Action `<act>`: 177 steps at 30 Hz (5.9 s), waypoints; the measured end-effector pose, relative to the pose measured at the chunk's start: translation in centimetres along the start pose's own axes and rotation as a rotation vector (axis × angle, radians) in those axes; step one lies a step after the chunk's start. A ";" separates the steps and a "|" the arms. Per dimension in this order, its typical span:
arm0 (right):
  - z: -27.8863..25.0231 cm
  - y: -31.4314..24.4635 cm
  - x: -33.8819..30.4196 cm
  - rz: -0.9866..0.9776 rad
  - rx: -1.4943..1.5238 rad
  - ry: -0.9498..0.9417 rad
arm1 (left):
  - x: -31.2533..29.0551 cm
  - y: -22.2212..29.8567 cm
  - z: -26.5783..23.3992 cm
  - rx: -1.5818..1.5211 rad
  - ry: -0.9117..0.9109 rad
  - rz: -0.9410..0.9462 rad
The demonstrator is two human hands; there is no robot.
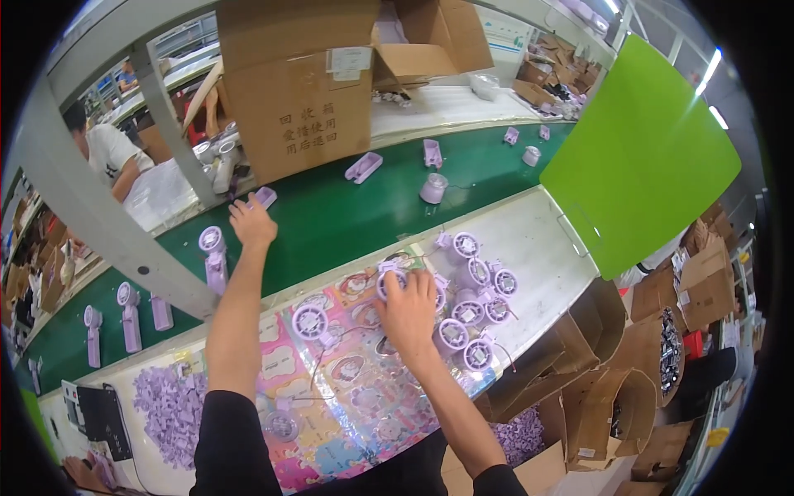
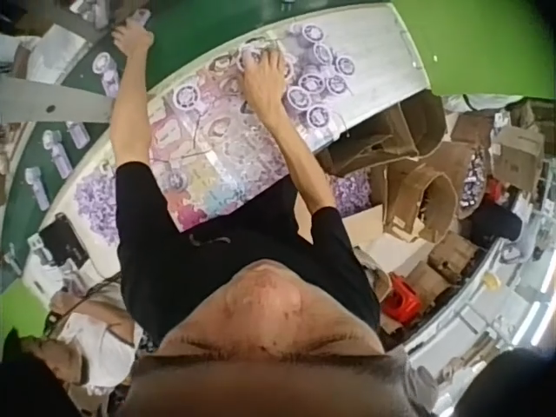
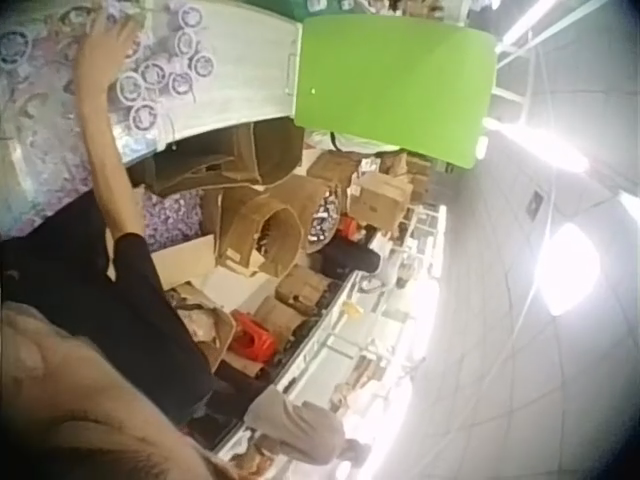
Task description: The person assembles portable fans by attaching small plastic components onto circular fan heads, connecting the fan heads into plastic handle casings by hand, and placing the assembled units onto the conveyor belt.
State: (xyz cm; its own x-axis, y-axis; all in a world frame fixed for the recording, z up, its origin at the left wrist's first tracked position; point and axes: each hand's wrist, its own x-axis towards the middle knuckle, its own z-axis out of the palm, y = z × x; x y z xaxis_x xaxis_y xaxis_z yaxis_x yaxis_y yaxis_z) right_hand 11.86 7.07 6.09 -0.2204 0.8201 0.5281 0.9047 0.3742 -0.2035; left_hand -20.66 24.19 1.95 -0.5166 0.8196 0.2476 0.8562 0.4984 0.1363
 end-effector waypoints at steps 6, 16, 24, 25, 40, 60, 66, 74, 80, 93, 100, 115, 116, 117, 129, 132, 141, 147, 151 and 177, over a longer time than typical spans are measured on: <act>-0.1 -0.5 0.2 0.004 0.048 -0.007 | -0.2 -2.4 -0.6 -0.084 0.080 0.073; 0.2 0.4 -0.2 -0.025 0.120 0.094 | -18.7 -1.8 -13.4 -0.332 -0.099 0.342; -5.1 -3.3 -2.1 0.021 0.598 0.148 | -27.6 -6.9 -15.6 -0.196 -0.302 0.418; -5.5 -3.4 -2.7 0.016 0.662 0.140 | -28.1 -7.3 -16.2 -0.198 -0.301 0.421; -9.0 -5.8 -9.5 -0.121 0.802 -0.207 | -24.8 -9.1 -16.9 -0.307 -0.513 0.859; -11.9 -7.3 -8.3 -0.442 0.483 -0.332 | -27.8 -7.8 -20.9 -0.543 -0.662 0.780; -11.7 -7.2 -7.8 -0.481 0.489 -0.278 | -28.3 -7.9 -19.8 -0.728 -0.693 0.626; -6.6 -8.2 -8.8 -0.096 0.673 0.189 | -23.9 -6.9 -17.4 -1.196 -0.507 0.274; -3.3 -11.3 -14.2 -0.278 0.875 -0.259 | -12.4 -2.1 -7.8 -1.033 -0.171 -0.161; -2.9 -13.2 -14.3 -0.336 0.728 -0.317 | -9.5 -1.3 -4.9 -0.594 0.124 -0.416; -2.7 -11.8 -13.6 -0.145 1.108 -0.408 | -31.5 -7.7 -17.9 -0.937 -0.129 0.238; 3.0 -24.4 -7.7 -0.589 0.544 -0.859 | -44.8 -11.6 -13.2 -0.568 0.169 0.582; 3.4 -23.8 -7.8 -0.585 0.539 -0.863 | -44.9 -11.5 -13.3 -0.575 0.167 0.581; 3.6 -23.4 -7.5 -0.566 0.564 -0.813 | -44.9 -11.6 -13.5 -0.666 0.176 0.537; -8.8 -15.8 -4.7 -0.150 1.123 -0.466 | -42.2 -13.7 -15.6 -2.055 -0.170 -0.327; -8.8 -14.1 -7.2 -0.156 1.163 -0.527 | -41.9 -13.2 -15.9 -2.192 -0.218 -0.450; -10.4 -12.4 -9.5 -0.753 0.820 -0.182 | -42.3 -11.7 -16.7 -2.078 -0.330 -0.578; -8.8 -10.3 -11.2 -0.836 0.789 -0.244 | -42.0 -11.3 -16.8 -2.104 -0.446 -0.617; -9.9 -10.1 -11.6 -0.952 0.735 -0.214 | -42.3 -11.3 -16.3 -2.022 -0.462 -0.596; -8.6 -9.8 -12.7 -0.169 1.208 -0.578 | -42.8 -10.3 -16.7 -1.909 -0.274 -0.461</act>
State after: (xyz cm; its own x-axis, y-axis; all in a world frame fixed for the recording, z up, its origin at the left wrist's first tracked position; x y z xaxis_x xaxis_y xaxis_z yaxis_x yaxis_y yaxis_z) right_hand 8.90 -10.74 8.50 -0.6881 0.6778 0.2593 0.0331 0.3862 -0.9218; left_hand -7.17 -20.79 5.97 -0.4920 0.8465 -0.2034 -0.5161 -0.0954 0.8512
